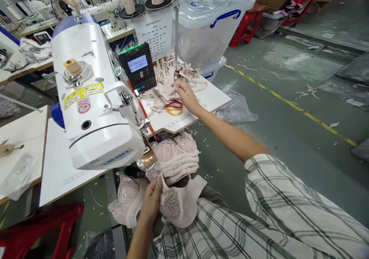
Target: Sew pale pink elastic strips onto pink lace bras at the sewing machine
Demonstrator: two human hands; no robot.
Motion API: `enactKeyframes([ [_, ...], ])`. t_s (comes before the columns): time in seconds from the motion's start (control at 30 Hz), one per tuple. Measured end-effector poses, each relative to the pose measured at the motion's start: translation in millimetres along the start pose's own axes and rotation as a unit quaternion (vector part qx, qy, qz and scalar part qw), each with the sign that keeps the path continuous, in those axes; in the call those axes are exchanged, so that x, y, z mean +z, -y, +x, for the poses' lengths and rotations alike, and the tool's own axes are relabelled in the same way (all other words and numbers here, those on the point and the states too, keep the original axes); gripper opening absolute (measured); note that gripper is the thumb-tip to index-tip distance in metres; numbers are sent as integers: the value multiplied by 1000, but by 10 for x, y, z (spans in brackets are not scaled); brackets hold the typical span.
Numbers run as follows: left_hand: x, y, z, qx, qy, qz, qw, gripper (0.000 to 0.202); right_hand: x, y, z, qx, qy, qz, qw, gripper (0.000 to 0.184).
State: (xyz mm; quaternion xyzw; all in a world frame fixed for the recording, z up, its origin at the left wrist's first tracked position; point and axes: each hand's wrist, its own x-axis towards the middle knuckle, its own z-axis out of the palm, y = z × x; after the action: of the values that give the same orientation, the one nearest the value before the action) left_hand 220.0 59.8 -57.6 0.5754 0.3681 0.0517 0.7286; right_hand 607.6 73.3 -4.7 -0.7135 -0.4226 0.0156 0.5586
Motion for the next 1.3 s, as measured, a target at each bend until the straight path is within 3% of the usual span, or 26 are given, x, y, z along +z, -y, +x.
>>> enactKeyframes([
  [0.03,-15,-56,-17,26,-14,21,999,47,-46,117,-188,-1,4,61,998,31],
  [0.07,-23,-122,-45,53,-23,46,997,48,-82,245,-392,3,53,103,993,30],
  [0.1,-23,-196,-86,79,-28,76,994,47,-105,376,-605,6,148,129,980,29],
  [0.17,-5,-352,-185,133,-28,154,979,40,-110,617,-1015,-20,371,118,921,27],
  [0.2,9,-425,-232,161,-31,198,966,34,-91,714,-1194,-44,449,101,886,27],
  [0.27,34,-541,-292,192,-51,273,941,23,-20,847,-1475,-92,526,71,842,26],
  [0.37,36,-602,-282,155,-66,341,925,27,126,903,-1695,-117,535,65,834,21],
  [0.5,-20,-530,-197,88,8,330,940,32,233,848,-1801,-102,517,65,847,18],
  [0.57,-38,-487,-178,84,15,285,955,41,235,809,-1886,-79,443,58,891,20],
  [0.63,-34,-461,-184,95,-32,239,966,42,233,771,-2023,-18,324,60,944,25],
  [0.67,-22,-455,-194,102,-62,223,967,42,241,754,-2104,27,292,79,953,29],
  [0.7,-4,-451,-205,108,-85,213,967,42,259,740,-2188,76,303,118,943,35],
  [0.73,19,-448,-217,112,-99,208,967,41,290,732,-2267,127,349,173,912,42],
  [0.8,74,-439,-234,116,-107,212,964,40,383,734,-2389,233,438,300,815,52],
  [0.83,103,-431,-239,117,-107,217,963,39,437,743,-2422,286,445,355,771,52],
  [0.9,148,-413,-244,120,-107,229,960,38,524,764,-2417,378,390,428,722,46],
  [0.97,162,-399,-245,120,-106,229,960,37,537,768,-2332,423,322,457,714,36],
  [1.03,138,-401,-245,116,-108,217,963,37,464,756,-2209,423,271,458,734,30],
  [1.1,95,-416,-243,105,-114,209,966,38,342,759,-2095,390,266,439,764,28],
  [1.23,51,-446,-223,87,-108,214,967,39,180,911,-2006,212,415,329,821,21],
  [1.3,52,-452,-212,91,-97,227,965,36,182,1023,-2019,127,428,266,854,21],
])
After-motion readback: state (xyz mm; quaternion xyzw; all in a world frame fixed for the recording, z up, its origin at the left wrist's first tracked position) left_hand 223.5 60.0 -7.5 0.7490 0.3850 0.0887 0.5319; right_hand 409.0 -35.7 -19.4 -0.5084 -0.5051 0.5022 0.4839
